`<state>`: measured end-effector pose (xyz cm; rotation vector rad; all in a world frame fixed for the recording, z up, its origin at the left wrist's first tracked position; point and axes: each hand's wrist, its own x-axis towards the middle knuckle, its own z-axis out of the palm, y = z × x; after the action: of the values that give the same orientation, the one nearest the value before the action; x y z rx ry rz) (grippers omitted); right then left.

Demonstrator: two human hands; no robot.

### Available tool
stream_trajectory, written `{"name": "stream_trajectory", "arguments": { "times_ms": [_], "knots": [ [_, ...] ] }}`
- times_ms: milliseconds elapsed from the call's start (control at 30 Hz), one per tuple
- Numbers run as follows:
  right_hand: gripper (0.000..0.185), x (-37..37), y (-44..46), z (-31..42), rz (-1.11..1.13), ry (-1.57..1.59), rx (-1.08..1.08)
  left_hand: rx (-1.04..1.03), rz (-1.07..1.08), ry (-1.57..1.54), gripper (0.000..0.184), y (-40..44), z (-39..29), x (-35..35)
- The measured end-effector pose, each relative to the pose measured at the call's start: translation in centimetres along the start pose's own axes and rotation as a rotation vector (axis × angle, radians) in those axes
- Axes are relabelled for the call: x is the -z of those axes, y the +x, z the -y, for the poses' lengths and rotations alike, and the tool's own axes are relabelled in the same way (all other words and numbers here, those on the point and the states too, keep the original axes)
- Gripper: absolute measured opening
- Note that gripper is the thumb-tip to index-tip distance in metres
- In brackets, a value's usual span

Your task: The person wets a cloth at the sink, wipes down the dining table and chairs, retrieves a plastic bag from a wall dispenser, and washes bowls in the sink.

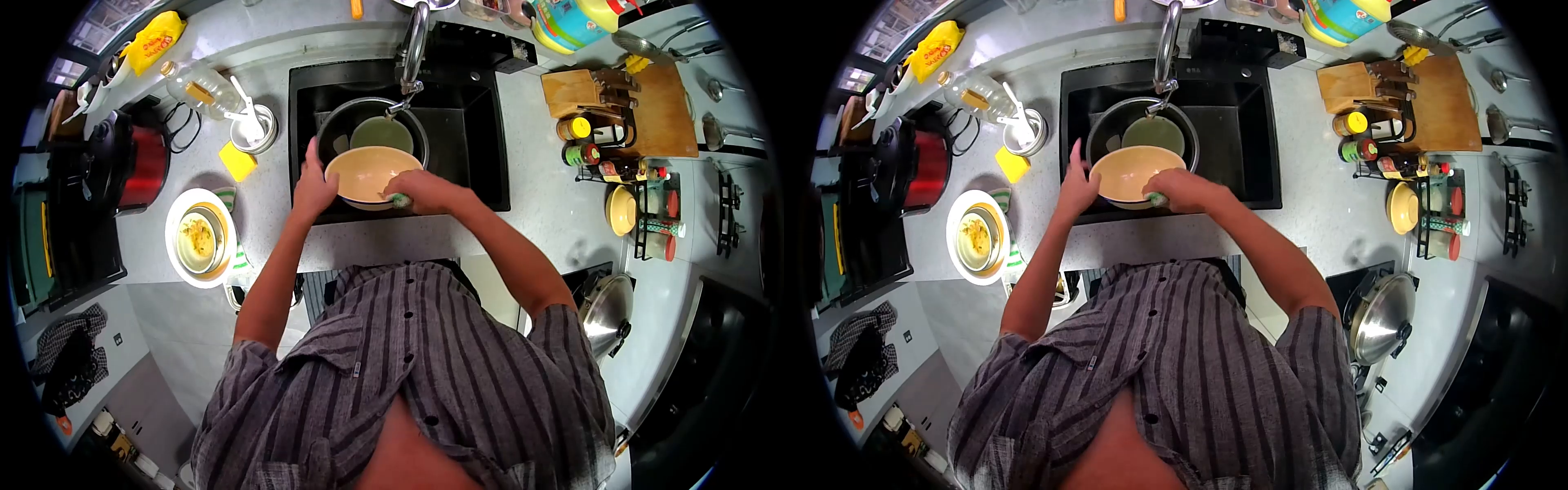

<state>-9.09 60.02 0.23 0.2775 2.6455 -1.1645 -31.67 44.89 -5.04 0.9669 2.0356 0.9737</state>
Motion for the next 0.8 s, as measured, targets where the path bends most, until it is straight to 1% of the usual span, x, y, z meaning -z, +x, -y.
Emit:
{"name": "stream_trajectory", "arguments": {
  "times_ms": [33,67,100,167,200,233,267,300,333,367,400,433,467,500,533,600,633,733,767,800],
  "knots": [
    [0.039,1.5,0.0,0.6,0.061,0.029,-0.024,-0.35,-0.071,0.177,0.05,-0.1,-0.5,0.6],
    [0.039,2.8,0.0,1.2,0.064,0.057,-0.042,-0.702,-0.142,0.353,0.045,-0.2,-1.1,1.1],
    [0.039,3.8,0.0,1.7,0.069,0.087,-0.06,-0.685,-0.004,0.172,0.029,-1.1,-1.7,1.3],
    [0.038,5.1,0.6,1.2,0.081,0.107,-0.049,-0.632,0.2,0.27,0.024,-2.1,-4.2,3.0],
    [0.038,5.5,1.0,1.0,0.004,0.089,0.004,-0.602,0.3,0.32,0.022,-2.3,-4.8,3.6],
    [0.037,5.9,1.4,1.0,-0.073,0.069,0.06,-0.572,0.321,0.229,0.023,-2.0,-4.6,3.6],
    [0.036,6.2,1.8,1.1,-0.148,0.048,0.119,-0.531,0.282,0.171,0.024,-1.6,-4.3,3.7],
    [0.034,5.8,2.2,1.2,-0.387,0.02,0.226,-0.485,0.243,0.113,0.025,-1.6,-3.9,3.7],
    [0.031,5.4,2.7,1.4,-0.527,0.096,0.192,-0.439,0.201,0.057,0.026,-1.6,-3.3,3.8],
    [0.029,5.1,3.3,1.6,-0.666,0.173,0.159,-0.389,0.163,0.039,0.031,-1.6,-2.6,3.9],
    [0.027,4.6,3.7,1.9,-0.8,0.256,0.122,-0.314,0.085,-0.103,0.034,-1.6,-1.4,3.3],
    [0.033,3.8,4.0,2.2,-0.829,0.25,0.05,-0.24,0.008,-0.243,0.037,-1.4,-0.1,2.2],
    [0.038,2.6,4.4,3.1,-0.835,0.251,0.107,-0.171,-0.071,-0.383,0.04,-1.4,-0.3,1.7],
    [0.042,0.9,4.9,4.3,-0.841,0.251,0.16,-0.109,-0.1,-0.562,0.049,-1.4,-0.6,0.9],
    [0.047,-0.9,5.3,5.8,-0.847,0.25,0.209,-0.053,-0.117,-0.663,0.051,-1.4,-1.5,0.4],
    [0.054,-4.6,5.8,9.3,-0.779,0.009,0.12,0.053,-0.146,-0.87,0.054,-1.0,-2.6,-0.1],
    [0.057,-5.5,6.1,10.1,-0.745,-0.116,0.079,-0.03,-0.184,-0.738,0.057,-0.6,-2.4,-0.3],
    [0.061,-4.8,7.8,9.1,-0.739,-0.167,0.07,-0.097,-0.241,-0.642,0.058,-0.8,-2.1,-0.9],
    [0.058,-3.9,8.4,8.8,-0.769,-0.248,0.078,-0.071,-0.252,-0.576,0.058,-0.7,-2.3,-0.6],
    [0.056,-3.2,9.4,8.0,-0.797,-0.146,0.053,-0.068,-0.232,-0.573,0.057,-0.8,-2.5,-0.2]
  ]
}}
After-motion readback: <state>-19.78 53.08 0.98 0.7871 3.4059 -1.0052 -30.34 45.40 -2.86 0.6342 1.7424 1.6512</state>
